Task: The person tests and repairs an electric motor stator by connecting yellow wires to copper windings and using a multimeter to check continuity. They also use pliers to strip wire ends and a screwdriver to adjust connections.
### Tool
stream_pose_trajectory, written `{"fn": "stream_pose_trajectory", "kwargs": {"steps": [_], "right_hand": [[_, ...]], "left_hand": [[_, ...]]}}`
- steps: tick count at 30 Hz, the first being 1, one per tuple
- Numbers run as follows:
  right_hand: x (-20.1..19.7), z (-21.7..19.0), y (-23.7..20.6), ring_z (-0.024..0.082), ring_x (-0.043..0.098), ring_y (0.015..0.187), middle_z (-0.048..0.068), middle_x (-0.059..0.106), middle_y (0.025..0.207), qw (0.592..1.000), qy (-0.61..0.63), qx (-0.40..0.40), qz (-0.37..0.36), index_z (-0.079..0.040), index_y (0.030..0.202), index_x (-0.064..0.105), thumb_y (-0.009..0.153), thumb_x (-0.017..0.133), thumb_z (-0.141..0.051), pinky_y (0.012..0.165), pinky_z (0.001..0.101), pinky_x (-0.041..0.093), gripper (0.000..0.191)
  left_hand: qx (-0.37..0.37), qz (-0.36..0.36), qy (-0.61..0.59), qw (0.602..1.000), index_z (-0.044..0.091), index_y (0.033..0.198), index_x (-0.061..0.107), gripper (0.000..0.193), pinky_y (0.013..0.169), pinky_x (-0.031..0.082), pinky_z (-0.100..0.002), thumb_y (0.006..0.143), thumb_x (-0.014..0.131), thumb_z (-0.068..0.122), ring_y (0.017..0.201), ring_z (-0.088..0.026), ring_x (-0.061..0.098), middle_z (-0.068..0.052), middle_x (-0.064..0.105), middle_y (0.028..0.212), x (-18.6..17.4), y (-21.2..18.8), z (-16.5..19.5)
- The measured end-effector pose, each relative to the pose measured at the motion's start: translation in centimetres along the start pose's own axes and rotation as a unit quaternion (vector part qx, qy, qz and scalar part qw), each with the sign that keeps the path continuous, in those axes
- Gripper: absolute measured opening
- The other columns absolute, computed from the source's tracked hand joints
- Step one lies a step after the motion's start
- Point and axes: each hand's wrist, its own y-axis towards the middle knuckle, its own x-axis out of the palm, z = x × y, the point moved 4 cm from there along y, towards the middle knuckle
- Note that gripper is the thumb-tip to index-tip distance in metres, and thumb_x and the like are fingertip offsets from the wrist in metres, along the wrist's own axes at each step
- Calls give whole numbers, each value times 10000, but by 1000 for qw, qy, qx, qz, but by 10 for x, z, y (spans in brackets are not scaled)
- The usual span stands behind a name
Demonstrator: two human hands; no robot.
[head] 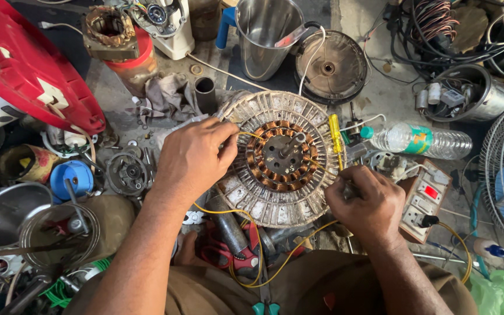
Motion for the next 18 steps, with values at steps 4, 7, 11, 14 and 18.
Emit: {"fn": "stream_pose_trajectory", "kwargs": {"steps": [4, 7, 11, 14, 18], "right_hand": [[0, 0, 0, 194, 653, 604, 49, 632, 680, 1000, 4, 4, -4, -75, 801, 661, 802, 740, -44, 589, 337, 522, 85], [0, 0, 0, 184, 670, 628, 44, 647, 703, 1000, 8, -2, 4, -80, 821, 668, 821, 739, -47, 607, 331, 536, 78], [1, 1, 1, 176, 699, 681, 41, 674, 760, 1000, 10, -17, 21, -83, 880, 680, 852, 733, -48, 652, 324, 562, 69], [4, 2, 1, 193, 688, 654, 50, 669, 743, 1000, -3, -17, 14, -79, 871, 689, 841, 753, -51, 624, 332, 548, 77], [6, 2, 1, 205, 691, 664, 49, 675, 758, 1000, -18, -16, 7, -86, 863, 685, 835, 755, -50, 626, 334, 545, 83]], "left_hand": [[-4, -5, -1, 1000, 92, 956, 736, 107, 682, 567, -444, 891, 718, 175, 766, -332, 708, -105, 711, 860, 0, 0, 0], [-3, -3, -3, 1000, 93, 963, 738, 111, 684, 567, -443, 889, 718, 174, 767, -333, 707, -106, 711, 861, 0, 0, 0], [-9, -3, -2, 1000, 94, 968, 743, 117, 680, 568, -439, 888, 721, 176, 762, -330, 708, -104, 711, 857, 0, 0, 0], [-7, -1, -5, 1000, 93, 966, 743, 112, 683, 569, -434, 891, 723, 174, 766, -327, 709, -101, 714, 864, 0, 0, 1], [-1, 6, -6, 1000, 92, 972, 746, 123, 684, 566, -435, 882, 728, 174, 766, -326, 706, -101, 713, 869, -1, 0, 1]]}}
